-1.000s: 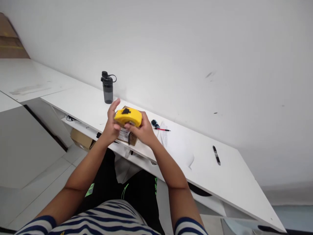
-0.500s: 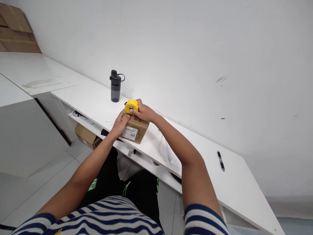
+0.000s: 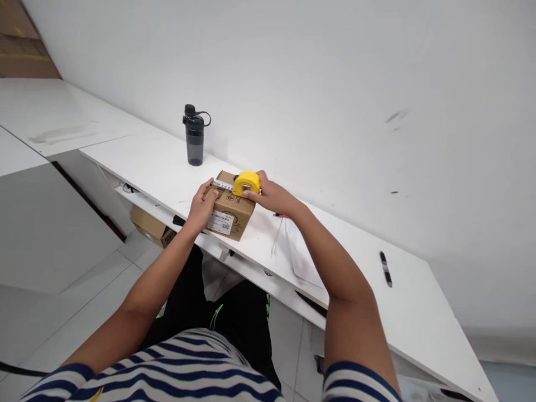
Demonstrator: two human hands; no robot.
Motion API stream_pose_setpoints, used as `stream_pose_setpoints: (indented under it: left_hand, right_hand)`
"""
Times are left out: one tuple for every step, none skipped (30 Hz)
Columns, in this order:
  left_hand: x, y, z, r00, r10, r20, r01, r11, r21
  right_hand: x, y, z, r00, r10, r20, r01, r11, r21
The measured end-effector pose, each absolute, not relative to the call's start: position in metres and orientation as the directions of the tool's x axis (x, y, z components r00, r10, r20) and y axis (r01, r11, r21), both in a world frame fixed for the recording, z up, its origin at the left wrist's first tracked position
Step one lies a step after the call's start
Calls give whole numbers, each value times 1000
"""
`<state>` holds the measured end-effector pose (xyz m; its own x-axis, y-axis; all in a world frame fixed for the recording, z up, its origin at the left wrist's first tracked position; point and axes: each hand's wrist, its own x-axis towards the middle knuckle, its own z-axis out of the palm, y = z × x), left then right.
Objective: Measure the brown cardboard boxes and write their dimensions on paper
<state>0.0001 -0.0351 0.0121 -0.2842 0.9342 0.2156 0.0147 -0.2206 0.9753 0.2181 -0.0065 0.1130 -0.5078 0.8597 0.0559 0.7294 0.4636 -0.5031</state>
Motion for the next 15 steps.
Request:
stream_pose_setpoints:
  left_hand:
    - [1, -35, 12, -283, 934, 216, -1, -225, 974]
    - [1, -34, 12, -285, 934, 216, -15, -230, 973]
    - [1, -33, 11, -292, 932, 214, -29, -232, 972]
    - [2, -32, 10, -302, 929, 212, -41, -235, 971]
    - [2, -30, 9, -314, 925, 213, -50, -240, 970]
    - [3, -28, 8, -325, 921, 213, -58, -244, 968]
    - [3, -27, 6, -331, 919, 214, -65, -249, 966]
    - [3, -25, 5, -334, 918, 214, -72, -251, 965]
    - [4, -24, 4, -334, 918, 215, -78, -255, 964]
    - [4, -23, 3, -332, 918, 218, -82, -258, 963]
    - [3, -22, 2, -330, 918, 222, -85, -262, 961]
    - [3, -22, 2, -329, 917, 226, -84, -267, 960]
    - [3, -22, 1, -329, 915, 233, -81, -273, 959]
    - [3, -22, 0, -331, 913, 239, -78, -279, 957]
    - [3, -22, 0, -332, 911, 242, -77, -282, 956]
  right_hand:
    - [233, -9, 112, -500, 865, 49, 722, 447, -528]
    - [248, -12, 110, -487, 872, 48, 715, 429, -552]
    - [261, -14, 107, -469, 882, 47, 709, 408, -575]
    - [273, -17, 105, -451, 891, 45, 701, 385, -600]
    - [282, -19, 102, -434, 900, 44, 690, 363, -627]
    - [290, -21, 99, -418, 907, 40, 675, 340, -654]
    - [296, -22, 96, -407, 913, 35, 660, 320, -679]
    - [299, -24, 94, -398, 917, 31, 645, 303, -701]
    - [302, -25, 92, -389, 921, 32, 630, 291, -720]
    - [303, -26, 91, -380, 924, 39, 618, 285, -733]
    - [302, -26, 90, -373, 927, 48, 611, 284, -739]
    - [301, -26, 90, -368, 928, 60, 609, 290, -739]
    - [298, -25, 90, -366, 927, 77, 610, 301, -733]
    - [294, -24, 91, -367, 925, 97, 615, 319, -721]
    - [289, -22, 92, -367, 922, 122, 625, 341, -702]
